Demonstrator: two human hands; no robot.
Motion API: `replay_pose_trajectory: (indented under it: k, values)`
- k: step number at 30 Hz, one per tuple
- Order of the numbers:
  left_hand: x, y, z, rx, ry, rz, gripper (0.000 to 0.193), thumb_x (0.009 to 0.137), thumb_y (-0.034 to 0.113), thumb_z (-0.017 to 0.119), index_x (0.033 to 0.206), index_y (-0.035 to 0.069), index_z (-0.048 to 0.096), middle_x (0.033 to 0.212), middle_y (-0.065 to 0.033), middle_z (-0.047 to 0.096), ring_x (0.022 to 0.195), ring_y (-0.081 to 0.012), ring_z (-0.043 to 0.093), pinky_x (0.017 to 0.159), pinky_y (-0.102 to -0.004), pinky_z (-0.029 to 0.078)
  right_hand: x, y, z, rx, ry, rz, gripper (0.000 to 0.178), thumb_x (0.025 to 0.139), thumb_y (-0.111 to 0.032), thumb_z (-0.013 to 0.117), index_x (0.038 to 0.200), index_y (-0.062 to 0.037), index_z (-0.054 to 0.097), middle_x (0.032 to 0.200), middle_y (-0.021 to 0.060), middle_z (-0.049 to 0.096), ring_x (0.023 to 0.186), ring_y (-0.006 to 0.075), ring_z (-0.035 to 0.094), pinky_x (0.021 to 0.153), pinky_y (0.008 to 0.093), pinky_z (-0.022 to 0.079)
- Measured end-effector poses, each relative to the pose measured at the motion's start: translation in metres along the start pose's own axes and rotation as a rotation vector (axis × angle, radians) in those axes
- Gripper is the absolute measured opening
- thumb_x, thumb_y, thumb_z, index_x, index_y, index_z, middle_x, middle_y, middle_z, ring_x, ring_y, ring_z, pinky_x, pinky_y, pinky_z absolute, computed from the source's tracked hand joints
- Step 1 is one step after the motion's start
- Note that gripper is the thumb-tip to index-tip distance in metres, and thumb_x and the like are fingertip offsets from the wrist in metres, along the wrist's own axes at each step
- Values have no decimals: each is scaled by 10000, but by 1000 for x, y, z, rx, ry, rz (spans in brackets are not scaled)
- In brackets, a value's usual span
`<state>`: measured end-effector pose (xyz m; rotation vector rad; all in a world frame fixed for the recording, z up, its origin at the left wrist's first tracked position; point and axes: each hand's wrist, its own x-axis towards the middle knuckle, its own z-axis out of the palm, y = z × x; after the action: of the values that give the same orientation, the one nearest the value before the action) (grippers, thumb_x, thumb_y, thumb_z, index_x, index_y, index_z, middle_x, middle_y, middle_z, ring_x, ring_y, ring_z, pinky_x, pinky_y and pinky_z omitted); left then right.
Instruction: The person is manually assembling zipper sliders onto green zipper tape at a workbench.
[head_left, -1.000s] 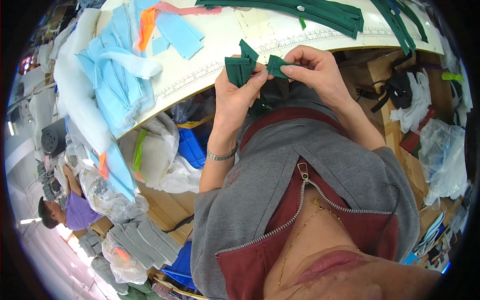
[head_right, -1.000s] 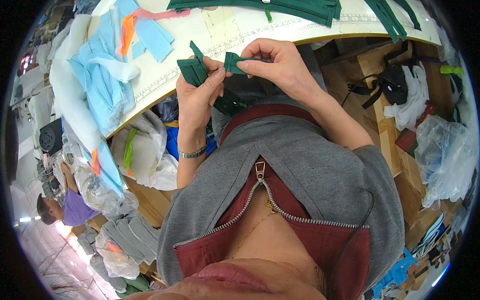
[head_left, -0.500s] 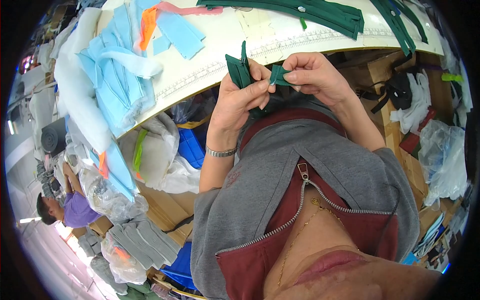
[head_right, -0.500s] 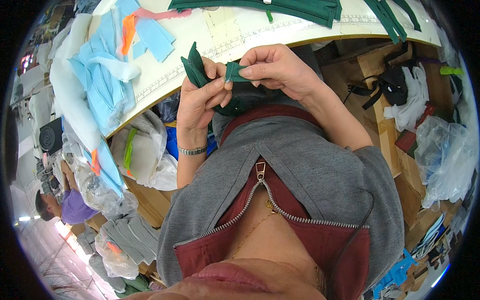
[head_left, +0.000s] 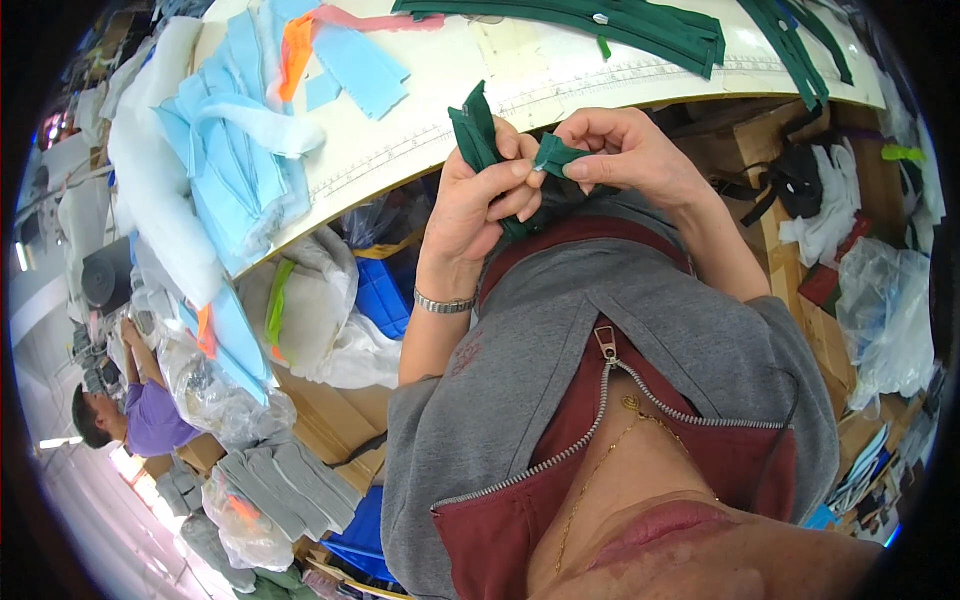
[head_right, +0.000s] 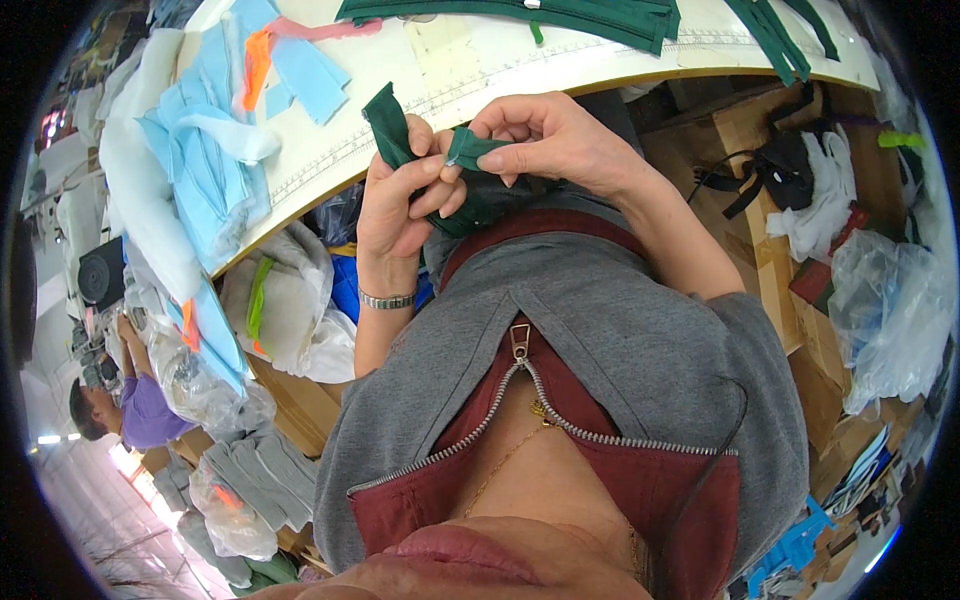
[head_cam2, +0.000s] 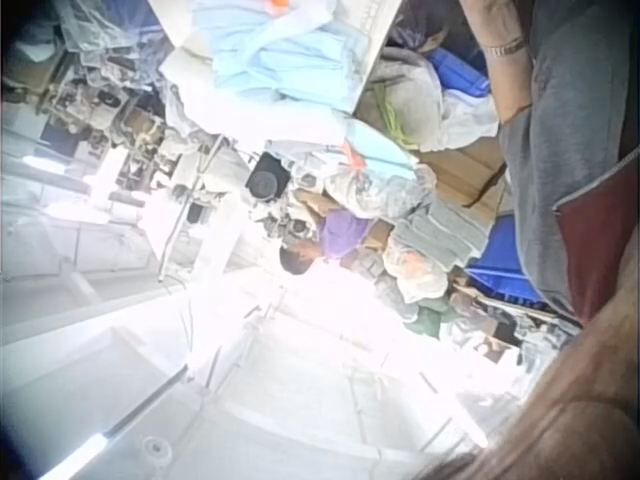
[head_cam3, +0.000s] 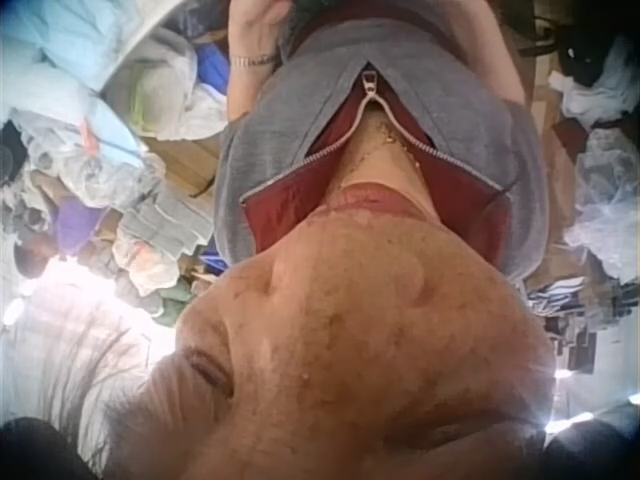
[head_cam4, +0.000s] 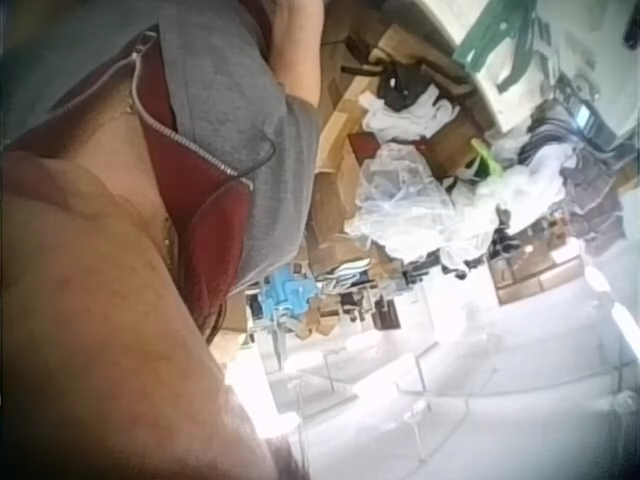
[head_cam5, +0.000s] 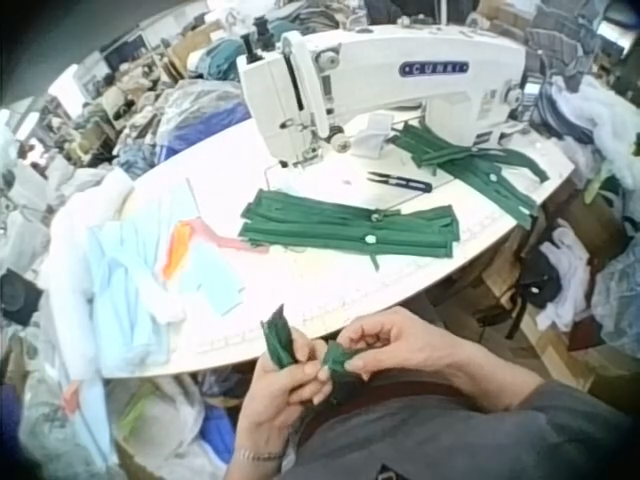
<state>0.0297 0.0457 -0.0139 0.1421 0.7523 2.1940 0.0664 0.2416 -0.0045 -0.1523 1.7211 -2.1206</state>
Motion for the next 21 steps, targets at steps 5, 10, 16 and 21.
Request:
replay_pose_trajectory:
  k: [5,10,16,21]
  values:
    - [-2,5,1,142,108,143,107,804,-32,500,870,43,460,791,-112,555,401,-46,329,460,-216,366,-20,-12,-21,-182,47,111,223,766,-128,624,947,1,605,690,15,583,522,32,492,428,145,360]
    - [3,3,10,324,227,143,80,809,2,529,874,4,483,788,-126,577,402,-50,340,464,-220,356,-54,-45,-51,-386,150,127,164,765,-111,624,896,-12,633,669,8,586,498,31,499,426,150,361]
    - [1,2,3,324,161,185,179,866,73,510,1014,-26,527,768,-103,566,428,-40,356,476,-194,355,-79,-98,-89,-828,483,-128,168,803,-135,606,932,-31,632,727,-11,594,635,38,540,512,173,401]
    - [0,4,4,308,146,170,186,880,76,485,1023,-32,534,763,-90,563,434,-40,356,479,-192,355,-59,-135,-157,-1337,730,-271,166,818,-144,588,944,-43,625,733,26,605,650,106,563,581,241,442]
